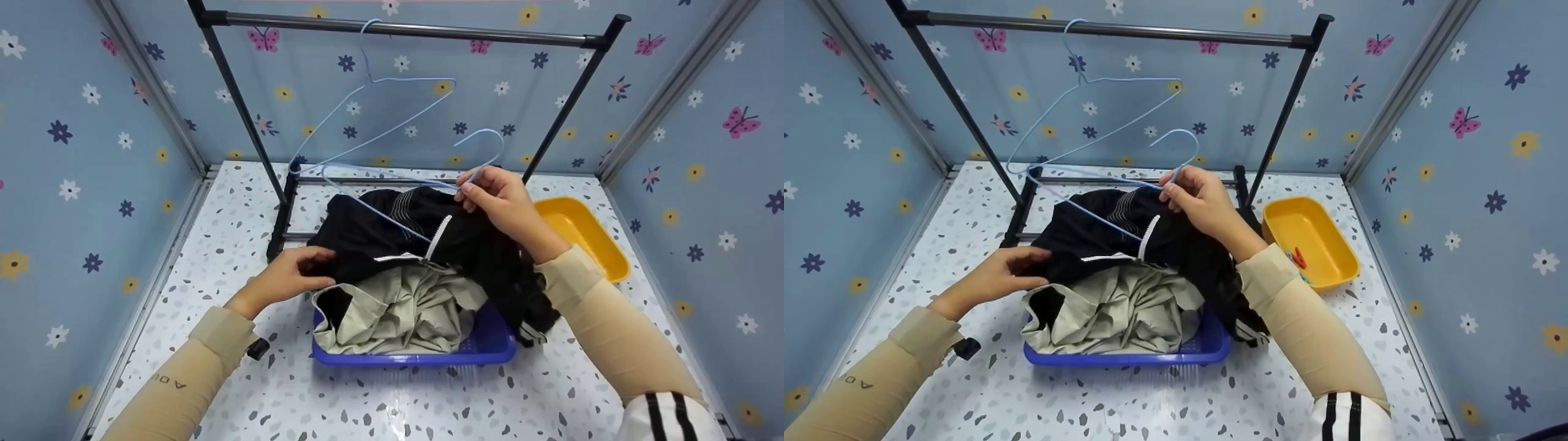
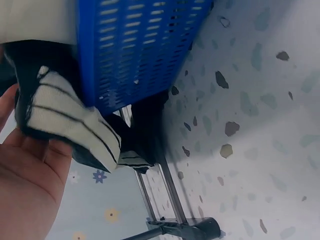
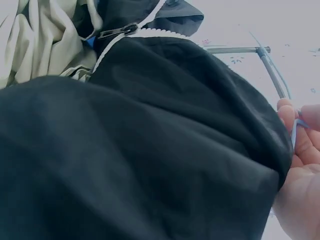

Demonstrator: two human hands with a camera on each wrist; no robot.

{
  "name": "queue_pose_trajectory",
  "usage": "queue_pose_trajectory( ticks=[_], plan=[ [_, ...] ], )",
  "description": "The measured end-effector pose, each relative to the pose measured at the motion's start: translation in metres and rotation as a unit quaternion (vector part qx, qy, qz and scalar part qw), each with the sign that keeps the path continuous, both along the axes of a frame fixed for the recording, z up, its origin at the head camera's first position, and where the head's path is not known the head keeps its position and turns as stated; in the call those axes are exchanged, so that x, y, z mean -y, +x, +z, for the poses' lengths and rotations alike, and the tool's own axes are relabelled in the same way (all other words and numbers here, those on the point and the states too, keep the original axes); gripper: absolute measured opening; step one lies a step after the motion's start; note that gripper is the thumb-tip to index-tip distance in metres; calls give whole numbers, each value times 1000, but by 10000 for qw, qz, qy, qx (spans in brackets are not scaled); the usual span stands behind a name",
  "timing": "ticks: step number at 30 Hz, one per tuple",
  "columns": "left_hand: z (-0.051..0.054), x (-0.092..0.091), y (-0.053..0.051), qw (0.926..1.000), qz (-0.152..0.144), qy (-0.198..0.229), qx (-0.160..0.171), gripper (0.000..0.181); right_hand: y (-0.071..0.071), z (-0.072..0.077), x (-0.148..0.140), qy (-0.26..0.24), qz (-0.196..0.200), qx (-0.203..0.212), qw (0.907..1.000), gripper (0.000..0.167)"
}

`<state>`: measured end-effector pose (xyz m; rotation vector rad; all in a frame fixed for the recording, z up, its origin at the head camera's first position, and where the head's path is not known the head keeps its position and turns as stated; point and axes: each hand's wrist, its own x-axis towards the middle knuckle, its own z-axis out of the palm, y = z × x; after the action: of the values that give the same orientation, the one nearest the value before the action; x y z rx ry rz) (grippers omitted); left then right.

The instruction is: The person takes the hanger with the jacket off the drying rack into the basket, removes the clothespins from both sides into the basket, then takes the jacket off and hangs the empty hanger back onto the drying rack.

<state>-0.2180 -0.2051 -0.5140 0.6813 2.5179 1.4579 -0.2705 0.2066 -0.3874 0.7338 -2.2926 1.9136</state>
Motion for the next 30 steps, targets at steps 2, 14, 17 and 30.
queue_pose_trajectory(
  ticks=[2, 14, 17, 30],
  plan=[
    [-1, -1, 0, 9998, 9, -62, -215, 38, -3, 1, 1, -151, -53, 20, 9999, 13],
    [-2, 0, 0, 9966, -240, -296, -734, 17, -9, 6, 2, -577, -189, 55, 9981, 13],
    [-3, 0, 0, 9960, -258, -356, -776, 18, -10, 7, 2, -725, -234, 74, 9971, 13],
    [-7, -3, -3, 9923, -398, -673, -960, 24, -15, 19, 5, -920, -598, -135, 9939, 15]
  ],
)
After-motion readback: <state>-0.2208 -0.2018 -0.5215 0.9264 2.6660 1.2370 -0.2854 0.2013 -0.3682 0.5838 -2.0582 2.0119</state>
